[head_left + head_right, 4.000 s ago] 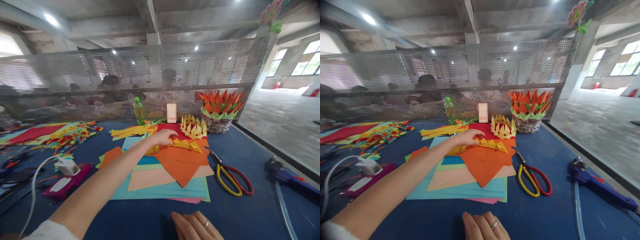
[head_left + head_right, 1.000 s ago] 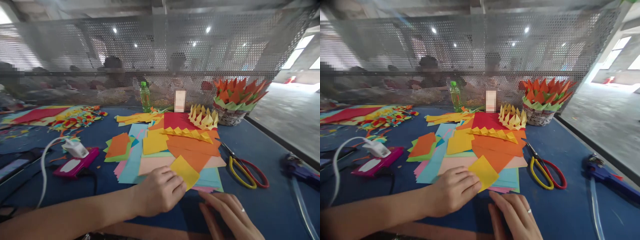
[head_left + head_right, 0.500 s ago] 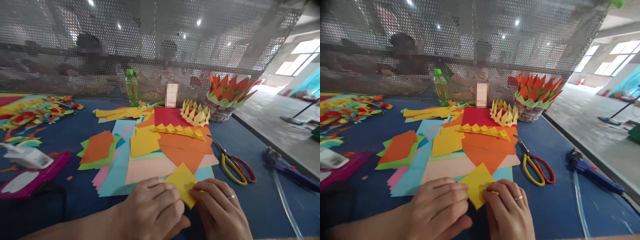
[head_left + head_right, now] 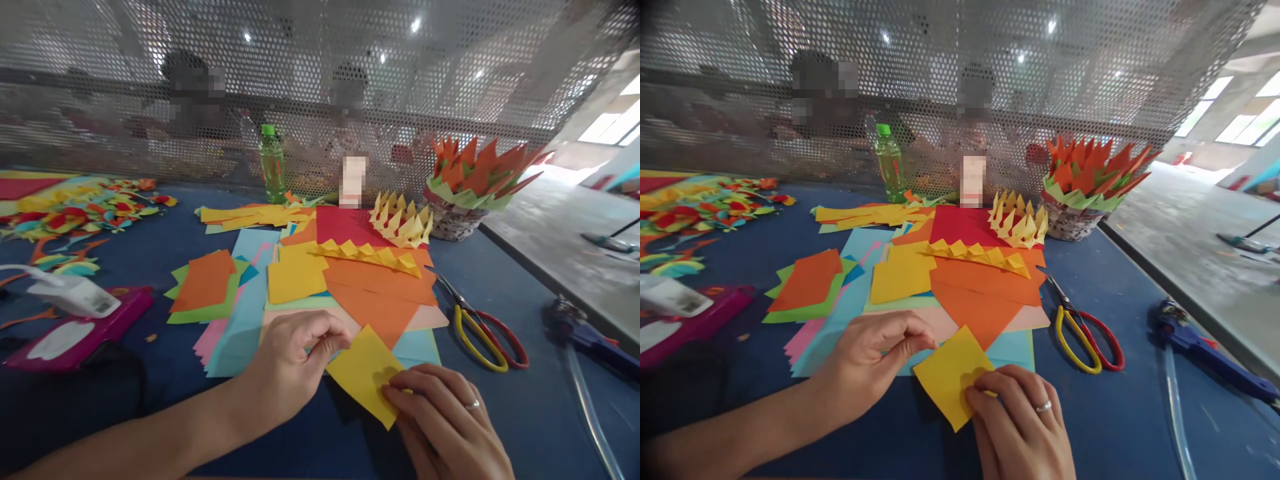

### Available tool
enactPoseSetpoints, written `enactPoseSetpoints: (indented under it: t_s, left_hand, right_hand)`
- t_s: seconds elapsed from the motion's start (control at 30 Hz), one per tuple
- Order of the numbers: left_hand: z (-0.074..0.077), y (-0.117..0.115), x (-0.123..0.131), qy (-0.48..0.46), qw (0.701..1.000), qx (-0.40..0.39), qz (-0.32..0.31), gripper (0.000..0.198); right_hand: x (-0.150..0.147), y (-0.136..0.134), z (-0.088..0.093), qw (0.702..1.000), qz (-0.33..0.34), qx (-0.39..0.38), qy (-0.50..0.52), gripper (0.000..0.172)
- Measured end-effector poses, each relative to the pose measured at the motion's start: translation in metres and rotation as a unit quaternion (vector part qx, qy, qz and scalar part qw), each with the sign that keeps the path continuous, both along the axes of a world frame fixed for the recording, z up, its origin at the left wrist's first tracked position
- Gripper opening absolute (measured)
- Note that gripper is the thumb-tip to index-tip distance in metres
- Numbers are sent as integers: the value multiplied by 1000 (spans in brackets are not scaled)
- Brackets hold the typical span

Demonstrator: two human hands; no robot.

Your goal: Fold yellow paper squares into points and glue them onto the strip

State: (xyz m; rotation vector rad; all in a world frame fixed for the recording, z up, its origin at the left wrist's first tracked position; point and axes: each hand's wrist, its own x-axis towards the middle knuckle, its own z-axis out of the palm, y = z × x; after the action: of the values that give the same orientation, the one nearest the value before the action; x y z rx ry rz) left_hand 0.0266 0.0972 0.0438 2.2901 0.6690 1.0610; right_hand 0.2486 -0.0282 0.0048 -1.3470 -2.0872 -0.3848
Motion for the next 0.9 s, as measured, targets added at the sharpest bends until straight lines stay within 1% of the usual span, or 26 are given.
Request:
enactPoseSetpoints:
  t_s: [0.17,0.27,0.33,0.4,0.5,0.57,0.6,0.67,0.8,0.9]
  left_hand:
    - [-1,-1,-3,0,1000,-11,-14,19]
    - [0,-3,-6,18,999,4,-48,22]
    - [2,-6,-8,48,994,30,-89,23]
    - [4,-8,-8,84,986,74,-123,17]
    - [1,-10,-8,147,968,142,-143,24]
    - [-3,-12,-8,178,959,166,-147,15]
    - [-5,-13,-8,179,957,173,-151,17]
    - [-6,-17,-9,169,959,169,-153,25]
    - [-2,-27,-7,147,967,141,-152,24]
    - [1,-31,-5,136,974,113,-138,21]
  right_hand:
    - [-2,-1,1,1000,-3,-10,8,21]
    - [-4,-1,0,1000,-9,-19,16,20]
    - [-4,-2,0,1000,-11,-21,17,21]
    - [-4,-2,0,999,-13,-25,20,22]
    - [-6,-2,3,999,-15,-27,31,21]
    - [-7,-2,6,999,-10,-24,35,19]
    - [-8,-3,7,999,-6,-24,33,17]
    - [-8,-7,9,1000,6,-22,20,14]
    - [-6,-16,11,999,17,-40,9,17]
    - [-6,-18,11,997,13,-70,26,11]
